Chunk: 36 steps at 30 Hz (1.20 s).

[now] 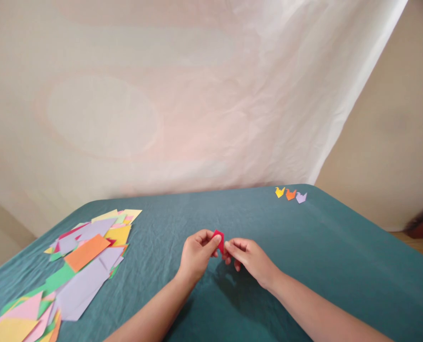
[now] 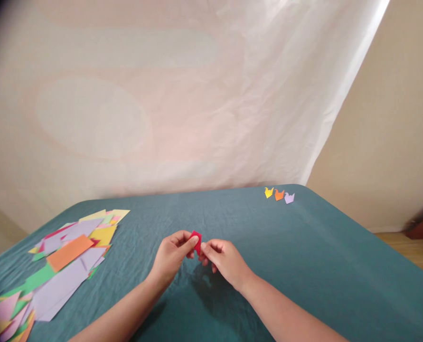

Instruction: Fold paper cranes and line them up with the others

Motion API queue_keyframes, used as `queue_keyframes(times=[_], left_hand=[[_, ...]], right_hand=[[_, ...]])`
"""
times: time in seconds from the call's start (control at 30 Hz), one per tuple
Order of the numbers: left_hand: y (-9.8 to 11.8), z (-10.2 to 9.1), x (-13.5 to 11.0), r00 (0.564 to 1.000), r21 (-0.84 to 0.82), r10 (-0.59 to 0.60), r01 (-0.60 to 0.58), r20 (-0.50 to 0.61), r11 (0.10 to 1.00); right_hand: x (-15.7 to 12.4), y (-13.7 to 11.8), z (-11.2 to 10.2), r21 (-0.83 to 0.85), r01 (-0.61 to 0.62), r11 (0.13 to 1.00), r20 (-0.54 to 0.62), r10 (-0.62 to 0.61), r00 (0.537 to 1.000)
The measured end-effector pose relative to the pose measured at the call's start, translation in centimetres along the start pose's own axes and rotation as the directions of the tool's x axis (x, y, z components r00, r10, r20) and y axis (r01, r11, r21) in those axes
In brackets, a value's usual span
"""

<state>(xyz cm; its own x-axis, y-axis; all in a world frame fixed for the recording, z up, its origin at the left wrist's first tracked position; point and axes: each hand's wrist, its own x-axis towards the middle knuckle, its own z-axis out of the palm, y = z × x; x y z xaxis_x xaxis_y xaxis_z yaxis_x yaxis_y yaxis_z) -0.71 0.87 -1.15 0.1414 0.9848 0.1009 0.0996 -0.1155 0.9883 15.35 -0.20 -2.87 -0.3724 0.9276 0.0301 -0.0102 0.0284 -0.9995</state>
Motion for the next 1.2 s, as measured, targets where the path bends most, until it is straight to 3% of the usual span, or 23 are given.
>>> queue_keyframes(times=[0.2, 0.47, 0.83, 1.0, 1.2], left_hand=[[-0.1, 0.2, -0.1, 1.000, 0.005, 0.004, -0.004, -0.001, 1.000], [-0.7, -1.2, 1.0, 0.998, -0.062, -0.011, 0.007, -0.061, 0.998], [-1.0, 0.7, -0.2, 0.989, -0.119, -0.070, 0.086, 0.131, 0.989], [-1.0, 0.4, 0.0, 0.991, -0.086, -0.121, 0.125, 0.055, 0.988], [-0.9, -0.3, 0.3, 0.991, -0.091, -0.118, 0.124, 0.065, 0.988]], right_hand=[[0.0, 0.6, 0.3, -0.042, -0.016, 0.999, -0.022, 0.015, 1.000], [-0.1, 0.5, 0.5, -0.050, -0.034, 0.998, -0.067, 0.031, 0.997], [-0.2, 0.5, 0.3, -0.237, 0.058, 0.970, -0.077, -0.078, 0.994], [-0.2, 0.5, 0.4, -0.219, 0.072, 0.973, -0.025, -0.079, 0.997], [-0.3, 0.5, 0.7, -0.252, 0.056, 0.966, -0.010, -0.060, 0.998]])
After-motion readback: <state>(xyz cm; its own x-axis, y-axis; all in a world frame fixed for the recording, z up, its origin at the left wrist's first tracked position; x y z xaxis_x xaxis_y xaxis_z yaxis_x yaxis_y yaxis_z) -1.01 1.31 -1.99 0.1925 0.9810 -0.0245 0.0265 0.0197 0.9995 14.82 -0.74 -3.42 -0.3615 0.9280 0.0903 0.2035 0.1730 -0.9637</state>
